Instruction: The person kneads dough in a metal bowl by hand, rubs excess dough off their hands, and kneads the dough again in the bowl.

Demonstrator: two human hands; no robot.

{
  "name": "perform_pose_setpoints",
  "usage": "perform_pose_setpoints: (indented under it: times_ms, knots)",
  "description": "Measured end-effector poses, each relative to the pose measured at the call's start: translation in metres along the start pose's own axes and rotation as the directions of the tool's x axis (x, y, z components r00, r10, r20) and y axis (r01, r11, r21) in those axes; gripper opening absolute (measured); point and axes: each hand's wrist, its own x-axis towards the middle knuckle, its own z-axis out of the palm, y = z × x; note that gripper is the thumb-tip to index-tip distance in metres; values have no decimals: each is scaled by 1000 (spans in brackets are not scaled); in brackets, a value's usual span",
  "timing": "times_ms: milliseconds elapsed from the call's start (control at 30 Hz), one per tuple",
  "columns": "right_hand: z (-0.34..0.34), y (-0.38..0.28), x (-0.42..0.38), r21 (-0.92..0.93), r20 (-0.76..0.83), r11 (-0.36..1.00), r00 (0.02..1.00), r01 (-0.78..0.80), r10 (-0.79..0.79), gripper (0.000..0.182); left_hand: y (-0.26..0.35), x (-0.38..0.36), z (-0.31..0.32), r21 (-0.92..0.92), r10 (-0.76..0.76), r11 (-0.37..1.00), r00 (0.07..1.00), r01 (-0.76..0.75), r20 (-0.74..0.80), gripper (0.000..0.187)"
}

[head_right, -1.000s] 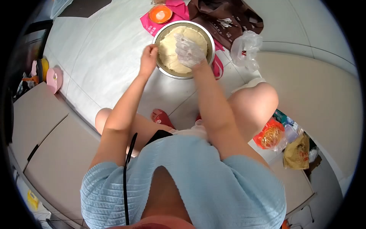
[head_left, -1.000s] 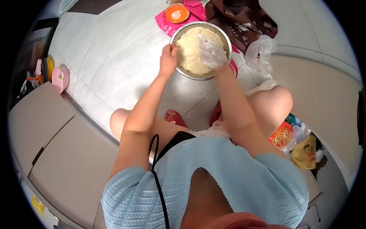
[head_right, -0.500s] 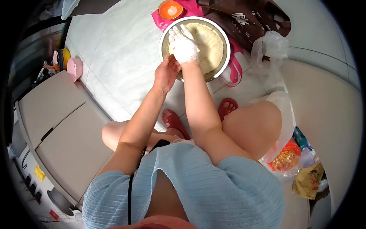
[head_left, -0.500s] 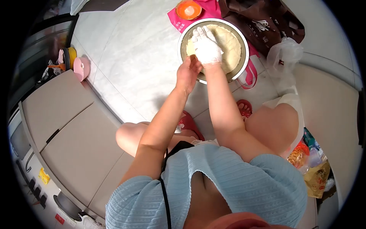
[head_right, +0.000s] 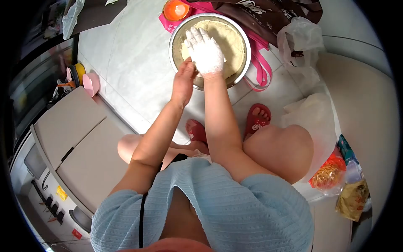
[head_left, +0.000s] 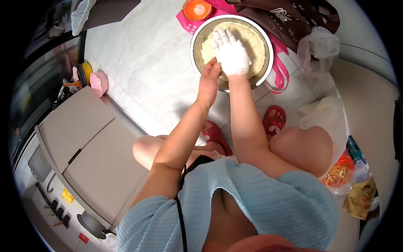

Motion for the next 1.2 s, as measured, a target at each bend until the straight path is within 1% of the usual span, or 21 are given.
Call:
perform_pose_setpoints:
  times_ms: [100,167,233,267,333,367,433,467,500,567,633,700,733,800,867,967,1000,1100,1133,1167,1200]
  knots:
    - [-10,9,-1,-75,42,997,999,-25,28,71,9,-7,22,105,19,994,1000,-18,-17,35]
    - [-8,12,-2,-91,18,994,998,56,-55,79,-3,14,15,153,19,988,999,-14,-33,36]
    - [-3,14,-9,-561,-157,809,936,178,-315,90,-13,33,10,458,86,889,990,-24,-116,26]
    - [-6,11,-10,-654,-151,741,935,149,-321,98,-13,43,9,458,88,889,989,-26,-116,26]
    - [-11,6,-12,-675,-167,723,923,148,-345,99,-7,57,9,738,94,673,984,49,-151,37]
    - [-13,4,-14,-695,-186,704,911,142,-368,99,-4,64,7,737,94,674,984,49,-151,37]
    - [-8,14,-13,-736,-197,662,891,141,-410,100,4,77,4,740,-39,645,975,192,-219,48]
    - [-5,20,-12,-772,-204,620,869,139,-450,100,2,81,2,558,-101,793,956,244,-274,52]
    - [-3,19,-14,-771,-206,622,870,138,-449,100,4,74,4,559,-101,792,956,245,-277,52]
    - [0,12,-18,-716,-156,686,927,132,-342,99,9,53,14,515,-128,837,981,186,-147,50]
    - [-5,2,-21,-692,-146,706,927,154,-346,100,-4,37,18,489,-95,864,993,118,-73,45]
    - [-5,-1,-22,-559,-250,811,897,173,-364,100,-2,5,29,353,-16,936,1000,17,-5,45]
    - [-4,-1,-22,-612,-226,774,902,162,-368,101,-3,-3,30,356,-17,934,1000,18,-6,45]
    - [-4,-3,-20,-619,-208,764,899,183,-384,101,-2,-12,31,220,-63,975,986,28,154,51]
    - [-5,-5,-18,-627,-194,753,895,202,-402,100,-6,-9,33,210,-80,976,990,53,120,49]
    - [-18,-13,-19,-433,-282,845,843,314,-458,93,-2,0,33,263,-177,950,984,166,16,40]
    - [-19,-16,-20,-217,-226,920,900,326,-372,90,9,1,36,287,-205,938,979,194,9,38]
    - [-19,-15,-21,-213,-283,923,884,320,-372,90,10,11,34,317,-176,936,984,155,39,42]
    - [-15,-9,-20,-212,-284,923,884,320,-372,90,9,13,36,414,-151,895,987,163,-62,45]
    - [-12,0,-20,-392,-302,861,838,326,-455,93,10,15,38,505,-115,844,980,181,-160,50]
    - [-9,7,-19,-558,-301,769,789,310,-536,97,8,21,37,506,-113,843,980,181,-162,50]
